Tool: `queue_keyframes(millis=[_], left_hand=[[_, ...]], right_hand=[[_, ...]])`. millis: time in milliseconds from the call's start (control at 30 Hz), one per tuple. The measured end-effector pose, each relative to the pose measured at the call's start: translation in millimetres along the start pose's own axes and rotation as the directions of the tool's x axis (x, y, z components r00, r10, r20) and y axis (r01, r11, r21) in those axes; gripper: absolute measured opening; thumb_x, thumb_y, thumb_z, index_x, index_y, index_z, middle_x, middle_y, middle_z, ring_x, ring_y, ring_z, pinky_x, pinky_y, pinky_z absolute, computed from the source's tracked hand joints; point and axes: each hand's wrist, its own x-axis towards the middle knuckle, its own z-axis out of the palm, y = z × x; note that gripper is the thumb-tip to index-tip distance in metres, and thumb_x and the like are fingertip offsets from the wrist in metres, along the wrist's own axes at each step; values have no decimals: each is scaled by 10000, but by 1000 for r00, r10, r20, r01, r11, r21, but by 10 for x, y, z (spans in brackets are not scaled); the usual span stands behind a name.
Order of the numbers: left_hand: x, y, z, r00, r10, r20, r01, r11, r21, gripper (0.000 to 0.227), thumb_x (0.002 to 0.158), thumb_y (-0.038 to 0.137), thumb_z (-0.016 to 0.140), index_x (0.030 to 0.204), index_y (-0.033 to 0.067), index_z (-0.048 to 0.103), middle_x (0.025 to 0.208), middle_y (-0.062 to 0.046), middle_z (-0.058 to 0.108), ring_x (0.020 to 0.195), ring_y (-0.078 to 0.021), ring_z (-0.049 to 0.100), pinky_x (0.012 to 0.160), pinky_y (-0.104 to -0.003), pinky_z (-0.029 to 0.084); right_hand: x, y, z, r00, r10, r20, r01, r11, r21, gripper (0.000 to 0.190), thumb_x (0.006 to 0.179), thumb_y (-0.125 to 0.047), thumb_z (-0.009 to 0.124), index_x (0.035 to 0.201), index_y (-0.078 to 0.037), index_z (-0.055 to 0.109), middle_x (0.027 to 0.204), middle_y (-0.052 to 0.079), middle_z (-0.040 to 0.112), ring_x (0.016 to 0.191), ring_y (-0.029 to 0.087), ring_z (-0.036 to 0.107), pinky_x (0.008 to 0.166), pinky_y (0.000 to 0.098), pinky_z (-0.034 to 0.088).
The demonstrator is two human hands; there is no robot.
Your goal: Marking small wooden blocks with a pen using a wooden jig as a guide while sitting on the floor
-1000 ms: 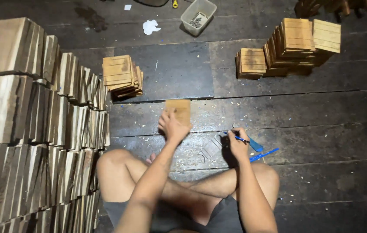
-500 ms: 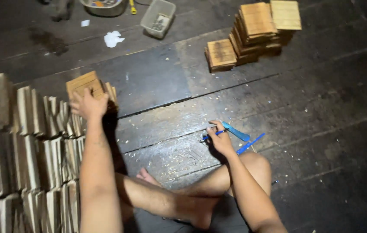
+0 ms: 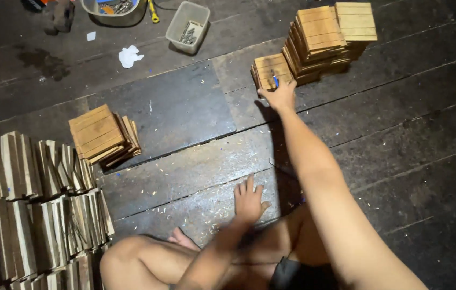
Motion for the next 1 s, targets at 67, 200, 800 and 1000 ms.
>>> queue_keyframes(millis=[67, 200, 800, 1000], left_hand=[[-71, -117, 376, 999, 20, -36, -20, 1000, 8, 487, 799, 348, 809, 1193, 115, 642, 1519, -210, 393, 1265, -431, 468, 1044, -608, 315], [-241, -365, 408, 998, 44, -36, -46, 997, -60, 402, 757, 181, 807, 1111, 172, 616, 1463, -127, 464, 1185, -402, 517, 942, -551, 435], [-574, -559, -815, 944, -329, -8, 286, 832, -475, 423, 663, 210, 775, 1041, 145, 596, 1222, -27, 529, 1096, -294, 528, 926, -385, 451], [-542, -903, -1049, 812, -529, -248, 301, 742, -599, 399, 579, 304, 837, 890, 154, 638, 1213, -97, 647, 1076, -402, 684, 911, -460, 556]], right_hand=[[-24, -30, 47, 998, 60, -3, -60, 997, -44, 921, 678, -612, 915, 1451, -238, 582, 1459, 210, 361, 1218, 496, 611, 1029, 548, 543], [-20, -178, 74, 980, 190, -60, -193, 981, -35, 886, 750, -520, 892, 1503, -240, 518, 1506, 265, 306, 1282, 519, 556, 1066, 562, 523], [-516, 47, 55, 981, -174, -82, 183, 975, 122, 815, 566, -586, 900, 1158, -72, 678, 1025, 116, 750, 948, 260, 711, 800, 390, 545], [-2782, -214, 333, 969, -247, 7, 246, 966, 76, 892, 559, -345, 978, 1288, -30, 572, 1235, 271, 481, 1175, 523, 584, 967, 545, 546]])
